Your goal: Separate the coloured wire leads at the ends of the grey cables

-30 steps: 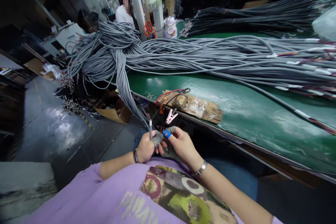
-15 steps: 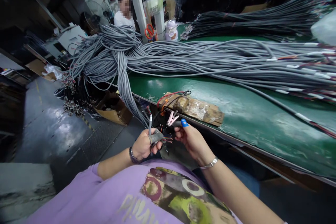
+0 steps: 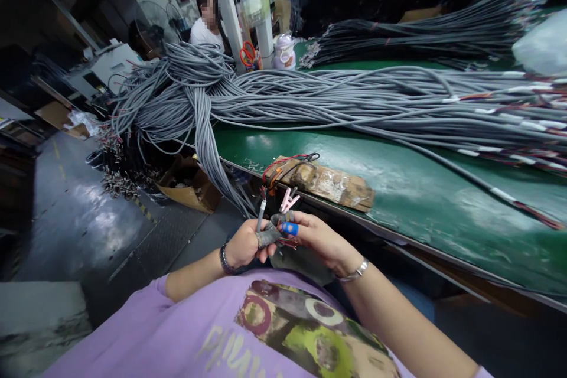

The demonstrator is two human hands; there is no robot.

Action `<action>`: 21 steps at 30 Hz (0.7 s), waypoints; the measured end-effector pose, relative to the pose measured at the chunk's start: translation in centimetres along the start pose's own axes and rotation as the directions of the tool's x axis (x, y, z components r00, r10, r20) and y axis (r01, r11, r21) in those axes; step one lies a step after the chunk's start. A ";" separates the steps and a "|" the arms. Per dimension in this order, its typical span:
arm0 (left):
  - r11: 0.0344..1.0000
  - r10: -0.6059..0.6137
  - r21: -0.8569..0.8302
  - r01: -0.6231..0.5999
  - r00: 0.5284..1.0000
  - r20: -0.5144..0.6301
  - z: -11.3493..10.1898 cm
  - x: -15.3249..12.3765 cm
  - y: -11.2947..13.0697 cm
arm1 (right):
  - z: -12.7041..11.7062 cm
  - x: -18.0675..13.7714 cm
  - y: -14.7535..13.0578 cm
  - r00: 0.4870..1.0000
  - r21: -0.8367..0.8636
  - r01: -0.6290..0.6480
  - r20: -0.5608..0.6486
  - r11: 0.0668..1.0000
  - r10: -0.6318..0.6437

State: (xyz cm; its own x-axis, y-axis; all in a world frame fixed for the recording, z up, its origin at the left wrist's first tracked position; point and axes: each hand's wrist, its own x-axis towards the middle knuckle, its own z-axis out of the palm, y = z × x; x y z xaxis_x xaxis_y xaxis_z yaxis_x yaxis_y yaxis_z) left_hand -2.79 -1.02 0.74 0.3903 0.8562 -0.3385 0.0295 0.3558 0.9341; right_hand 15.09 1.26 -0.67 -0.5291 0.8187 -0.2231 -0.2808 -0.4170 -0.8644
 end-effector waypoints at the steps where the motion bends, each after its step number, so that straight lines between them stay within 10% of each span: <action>1: 1.000 0.003 0.021 -0.003 1.000 0.000 0.0 0.0 -0.2 | 0.1 -0.2 0.0 1.000 -0.048 -0.006 -0.006 0.999 0.005; 11: 0.989 0.099 0.112 -0.093 0.994 -0.051 0.3 -0.3 -0.8 | 1.6 -0.8 0.5 0.973 -0.274 0.088 -0.181 0.958 -0.141; 21: 0.994 0.095 -0.034 -0.105 0.970 -0.222 0.9 -0.2 -2.0 | 1.9 -0.6 2.0 0.953 -0.054 0.078 -0.291 0.996 -0.090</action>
State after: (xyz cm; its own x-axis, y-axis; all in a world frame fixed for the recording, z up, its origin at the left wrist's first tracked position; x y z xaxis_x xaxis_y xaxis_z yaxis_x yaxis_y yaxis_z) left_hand -2.09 -2.22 -1.01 0.1771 0.9479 -0.2649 -0.0427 0.2763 0.9601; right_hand 13.30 -0.85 -1.42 -0.2460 0.9323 -0.2653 -0.2777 -0.3301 -0.9022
